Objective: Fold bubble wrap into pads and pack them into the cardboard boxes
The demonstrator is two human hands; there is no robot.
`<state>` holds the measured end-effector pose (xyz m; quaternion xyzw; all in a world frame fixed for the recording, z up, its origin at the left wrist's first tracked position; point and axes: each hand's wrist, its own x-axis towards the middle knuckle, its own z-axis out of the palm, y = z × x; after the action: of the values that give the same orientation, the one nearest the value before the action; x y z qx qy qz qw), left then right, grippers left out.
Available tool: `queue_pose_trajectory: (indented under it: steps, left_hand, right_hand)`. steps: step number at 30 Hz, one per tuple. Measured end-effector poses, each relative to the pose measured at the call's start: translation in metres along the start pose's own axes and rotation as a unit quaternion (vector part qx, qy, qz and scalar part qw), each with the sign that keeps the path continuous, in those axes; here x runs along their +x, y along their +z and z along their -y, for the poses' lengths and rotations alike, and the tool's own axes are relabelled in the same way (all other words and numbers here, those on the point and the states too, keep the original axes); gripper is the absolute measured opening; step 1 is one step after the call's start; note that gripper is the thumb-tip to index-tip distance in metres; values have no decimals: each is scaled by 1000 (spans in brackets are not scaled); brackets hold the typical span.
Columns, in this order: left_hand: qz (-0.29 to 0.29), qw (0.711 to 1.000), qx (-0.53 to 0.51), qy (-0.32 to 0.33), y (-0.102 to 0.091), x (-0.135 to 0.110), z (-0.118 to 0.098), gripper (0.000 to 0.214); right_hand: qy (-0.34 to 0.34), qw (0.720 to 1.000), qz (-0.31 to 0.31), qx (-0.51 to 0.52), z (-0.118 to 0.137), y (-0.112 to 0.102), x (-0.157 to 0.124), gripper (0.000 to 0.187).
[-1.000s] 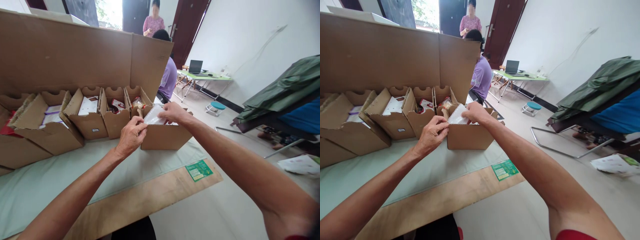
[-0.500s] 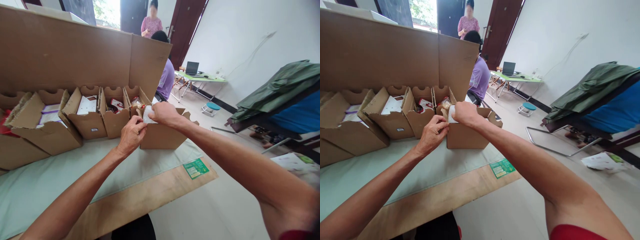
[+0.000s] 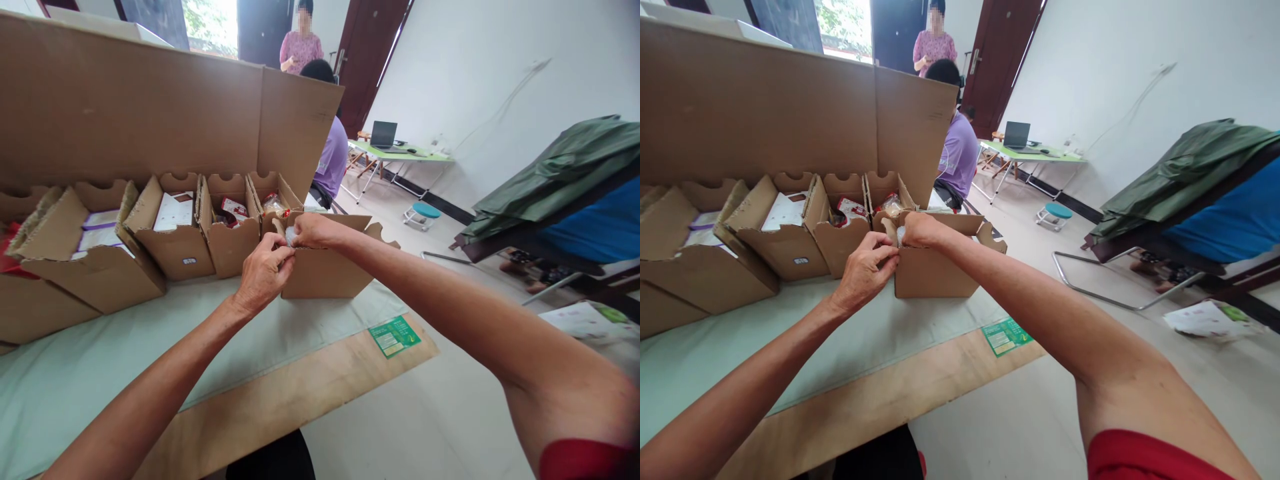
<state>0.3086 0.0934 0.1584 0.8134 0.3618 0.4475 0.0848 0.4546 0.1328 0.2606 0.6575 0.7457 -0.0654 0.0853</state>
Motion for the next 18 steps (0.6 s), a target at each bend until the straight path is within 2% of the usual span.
queue_pose_trajectory:
  steps: [6,10,12,13,15,16,18]
  left_hand:
    - [-25,999,-23,-7,4,-8,-6,18]
    - [-71,994,-62,-46,5,-16,-10,43]
    - [-83,991,-81,-66,5,-19,-8,57]
    - [-81,990,-89,-78,6,-21,-5,60]
    - [-62,987,-106,-104,9,-24,2,61]
    - [-47,985,-117,-119,11,-25,6,63]
    - [-15,979,-143,-143,19,-27,13,71]
  right_hand:
    - [-19,1000,7,-13,1,2,2,27]
    - [-37,999,14,22,-8,-6,-2,22]
    - [-56,995,-18,74,-22,-13,-18,19]
    - [-63,990,-61,110,-32,-15,-32,17]
    - [-53,959,-204,189,-58,-12,-68,17]
    - [-33,929,-291,228,-74,-4,-88,18]
    - [36,843,-448,295,-108,23,-124,18]
